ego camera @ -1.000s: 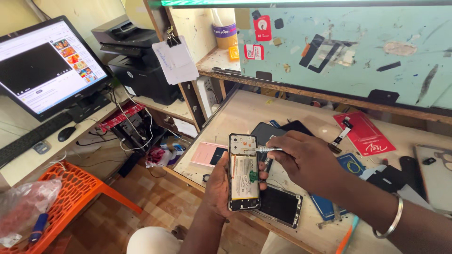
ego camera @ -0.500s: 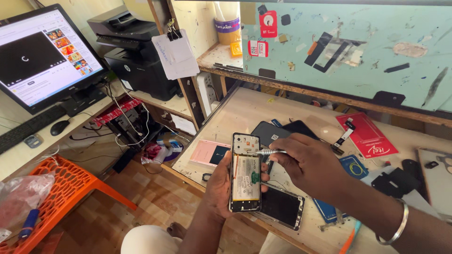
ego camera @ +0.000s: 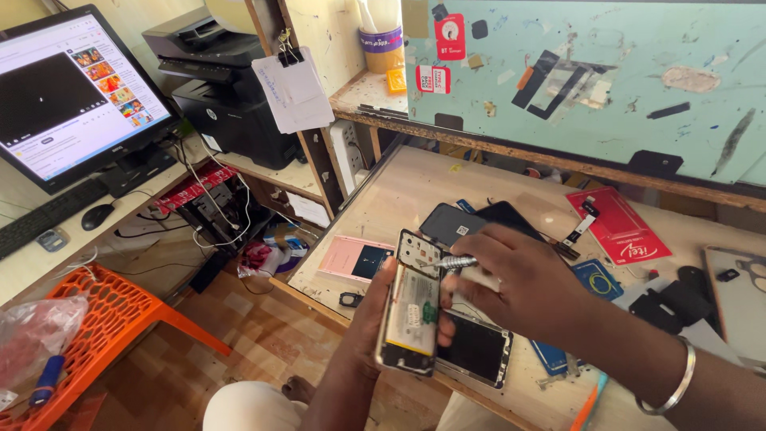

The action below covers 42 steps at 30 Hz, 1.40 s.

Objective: The person sits at a repair bench holding a yellow smartphone, pries along its edge with a thin tool, removes the back cover, and then uses a screwdriver on the exposed internal components while other phones and repair tools lie on the bench.

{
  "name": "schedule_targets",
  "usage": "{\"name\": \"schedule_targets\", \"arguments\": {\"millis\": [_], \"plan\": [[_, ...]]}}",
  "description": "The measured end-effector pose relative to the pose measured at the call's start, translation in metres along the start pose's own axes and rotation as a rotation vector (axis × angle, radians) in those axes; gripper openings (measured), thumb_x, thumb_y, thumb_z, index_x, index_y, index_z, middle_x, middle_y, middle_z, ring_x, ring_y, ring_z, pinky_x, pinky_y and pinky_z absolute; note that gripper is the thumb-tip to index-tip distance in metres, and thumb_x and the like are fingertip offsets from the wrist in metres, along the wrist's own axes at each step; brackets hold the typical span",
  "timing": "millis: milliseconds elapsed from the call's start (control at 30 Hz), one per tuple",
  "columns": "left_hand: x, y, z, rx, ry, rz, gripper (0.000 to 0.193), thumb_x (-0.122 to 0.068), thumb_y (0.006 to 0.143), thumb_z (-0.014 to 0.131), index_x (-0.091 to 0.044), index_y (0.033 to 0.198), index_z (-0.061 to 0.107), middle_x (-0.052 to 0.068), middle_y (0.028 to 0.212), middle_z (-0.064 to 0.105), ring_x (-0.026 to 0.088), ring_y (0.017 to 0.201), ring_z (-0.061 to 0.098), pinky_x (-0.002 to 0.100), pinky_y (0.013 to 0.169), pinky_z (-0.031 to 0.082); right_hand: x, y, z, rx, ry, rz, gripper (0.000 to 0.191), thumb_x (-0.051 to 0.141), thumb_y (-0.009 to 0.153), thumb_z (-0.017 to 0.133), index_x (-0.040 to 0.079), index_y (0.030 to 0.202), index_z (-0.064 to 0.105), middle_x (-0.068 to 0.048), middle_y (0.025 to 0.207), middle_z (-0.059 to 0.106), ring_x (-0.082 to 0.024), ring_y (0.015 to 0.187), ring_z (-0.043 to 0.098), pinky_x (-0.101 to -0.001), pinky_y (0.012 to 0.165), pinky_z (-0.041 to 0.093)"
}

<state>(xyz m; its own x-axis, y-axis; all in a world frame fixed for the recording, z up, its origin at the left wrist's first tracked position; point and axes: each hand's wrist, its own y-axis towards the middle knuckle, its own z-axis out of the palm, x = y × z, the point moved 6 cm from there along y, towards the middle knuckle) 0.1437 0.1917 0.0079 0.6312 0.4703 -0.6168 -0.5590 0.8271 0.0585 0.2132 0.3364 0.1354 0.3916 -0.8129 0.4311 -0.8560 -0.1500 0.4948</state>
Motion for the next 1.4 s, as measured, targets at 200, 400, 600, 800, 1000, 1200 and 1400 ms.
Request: {"name": "schedule_targets", "arguments": {"millis": [200,400,600,800,1000,1200,1400], "plan": [[-0.004,-0.004,0.007,-0.058,0.107,0.004,0.065,-0.060,0.103,0.039,-0.008,0.138,0.052,0.020,0.096,0.067,0.031,0.072,0.073,0.039,0.059,0.063,0.016,-0.002,-0.009,-0.020,0.098,-0.337,0.018,0.007,0.090,0.061,0.013,0.104,0.072,-0.011,0.118,0.066,-0.028,0.106,0.070,-0.0353,0.078,0.059],[-0.007,-0.006,0.013,0.024,0.069,0.024,0.064,-0.058,0.105,0.037,-0.011,0.148,0.046,0.023,0.098,0.067,0.032,0.072,0.073,0.038,0.059,0.062,-0.014,-0.005,0.009,0.275,-0.211,0.376,0.035,0.042,0.098,0.061,0.030,0.129,0.070,-0.002,0.110,0.075,-0.020,0.102,0.076,-0.0328,0.089,0.059],[0.000,-0.003,-0.003,0.056,0.016,-0.010,0.071,-0.059,0.107,0.040,-0.002,0.148,0.047,0.025,0.110,0.068,0.036,0.075,0.073,0.042,0.061,0.063,0.018,-0.004,-0.009,-0.014,-0.053,-0.141,0.049,0.029,0.084,0.076,0.009,0.128,0.062,-0.015,0.121,0.064,-0.035,0.111,0.063,-0.0433,0.088,0.052],[0.005,0.005,-0.020,0.175,-0.089,-0.088,0.075,-0.066,0.108,0.042,-0.003,0.150,0.046,0.024,0.116,0.067,0.041,0.085,0.074,0.049,0.070,0.064,0.024,-0.004,-0.007,-0.102,-0.015,-0.331,0.033,0.014,0.091,0.064,0.015,0.125,0.065,-0.010,0.122,0.064,-0.029,0.106,0.070,-0.0363,0.084,0.057],[0.008,0.004,-0.025,0.249,-0.142,-0.066,0.070,-0.064,0.115,0.043,0.001,0.142,0.049,0.026,0.112,0.067,0.041,0.089,0.073,0.048,0.073,0.063,0.001,-0.001,0.005,0.069,-0.079,0.084,0.039,0.026,0.087,0.069,0.024,0.126,0.071,0.002,0.117,0.073,-0.015,0.080,0.072,-0.0327,0.066,0.058],[0.009,0.007,-0.026,0.248,-0.122,-0.060,0.062,-0.056,0.110,0.047,-0.003,0.142,0.052,0.025,0.113,0.067,0.042,0.086,0.073,0.050,0.070,0.063,0.000,0.001,-0.003,0.106,-0.228,0.174,0.019,0.034,0.092,0.078,0.021,0.106,0.078,-0.001,0.095,0.077,-0.020,0.081,0.076,-0.0343,0.071,0.059],[0.000,0.012,-0.020,0.251,-0.240,-0.092,0.075,-0.061,0.101,0.049,0.001,0.142,0.047,0.031,0.117,0.062,0.047,0.084,0.072,0.054,0.068,0.063,0.019,0.009,-0.037,0.078,0.001,-0.111,0.015,0.005,0.072,0.075,0.007,0.087,0.071,-0.005,0.091,0.074,-0.023,0.082,0.076,-0.0343,0.065,0.059]]}}
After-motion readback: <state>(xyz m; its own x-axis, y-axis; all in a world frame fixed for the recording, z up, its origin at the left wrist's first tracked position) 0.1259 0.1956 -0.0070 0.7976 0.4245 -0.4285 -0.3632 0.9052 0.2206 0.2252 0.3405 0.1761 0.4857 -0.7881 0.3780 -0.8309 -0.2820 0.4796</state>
